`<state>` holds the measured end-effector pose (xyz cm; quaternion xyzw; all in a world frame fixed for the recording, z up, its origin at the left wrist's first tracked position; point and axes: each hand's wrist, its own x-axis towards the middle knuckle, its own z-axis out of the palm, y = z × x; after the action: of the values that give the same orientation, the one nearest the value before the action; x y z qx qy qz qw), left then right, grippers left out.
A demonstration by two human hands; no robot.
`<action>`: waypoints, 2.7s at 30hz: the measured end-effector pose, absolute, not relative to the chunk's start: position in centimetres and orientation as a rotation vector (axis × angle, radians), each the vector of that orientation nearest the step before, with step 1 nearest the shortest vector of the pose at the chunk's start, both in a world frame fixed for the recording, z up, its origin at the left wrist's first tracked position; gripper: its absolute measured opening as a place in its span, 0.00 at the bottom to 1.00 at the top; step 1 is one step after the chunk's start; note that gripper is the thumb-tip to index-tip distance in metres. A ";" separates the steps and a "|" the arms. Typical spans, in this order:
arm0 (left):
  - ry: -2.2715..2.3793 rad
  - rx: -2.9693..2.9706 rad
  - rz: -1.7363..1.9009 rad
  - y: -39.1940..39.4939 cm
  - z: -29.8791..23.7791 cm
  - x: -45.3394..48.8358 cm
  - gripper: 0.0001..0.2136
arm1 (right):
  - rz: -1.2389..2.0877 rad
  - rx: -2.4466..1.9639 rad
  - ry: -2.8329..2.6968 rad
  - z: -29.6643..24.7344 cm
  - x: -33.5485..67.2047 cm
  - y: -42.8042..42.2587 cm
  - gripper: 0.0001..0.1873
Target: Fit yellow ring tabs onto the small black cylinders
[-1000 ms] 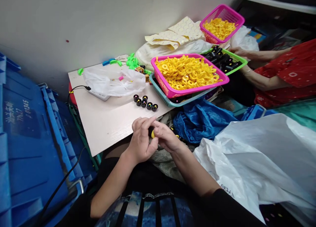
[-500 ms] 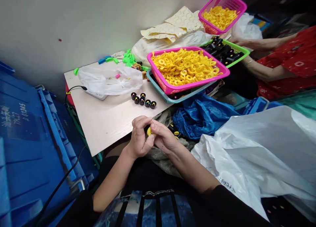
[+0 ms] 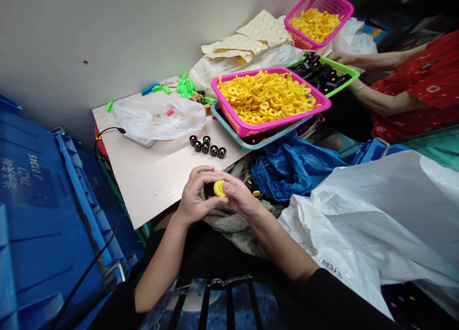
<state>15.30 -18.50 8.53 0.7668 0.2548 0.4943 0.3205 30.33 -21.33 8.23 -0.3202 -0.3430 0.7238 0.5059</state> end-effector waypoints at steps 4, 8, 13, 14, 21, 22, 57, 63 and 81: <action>0.745 1.947 1.267 -18.5 7.8 15.3 0.18 | 1.596 -0.832 -0.923 8.1 30.0 -21.2 0.28; 0.755 1.997 1.238 -18.8 8.0 15.6 0.18 | 1.635 -0.839 -1.017 7.3 30.6 -21.4 0.28; 0.749 2.101 1.089 -18.0 7.9 16.2 0.32 | 1.268 -1.208 -1.012 5.9 35.2 -21.6 0.30; 0.822 2.087 1.076 -17.3 7.4 16.3 0.30 | 1.181 -1.371 -1.090 5.7 36.7 -21.5 0.30; 1.635 1.900 1.030 -8.1 1.7 15.2 0.17 | 0.605 -1.902 -1.870 10.9 43.7 -19.1 0.16; 1.695 1.854 1.035 -7.1 1.3 15.0 0.16 | 0.455 -1.861 -1.826 12.3 44.1 -17.9 0.17; 0.839 1.612 1.006 -15.9 5.8 16.1 0.19 | 1.563 -1.089 -1.055 11.3 34.8 -18.3 0.27; 0.790 1.660 0.925 -19.5 7.2 16.1 0.20 | 1.603 -1.100 -0.825 10.1 33.6 -21.0 0.27; 0.772 1.949 1.236 -21.1 8.2 16.7 0.21 | 1.566 -0.928 -0.838 9.2 31.2 -22.7 0.23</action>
<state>16.68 -21.14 8.18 0.7512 0.2975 0.4764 0.3467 31.23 -22.75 9.20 -0.3902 -0.3524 0.6585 0.5385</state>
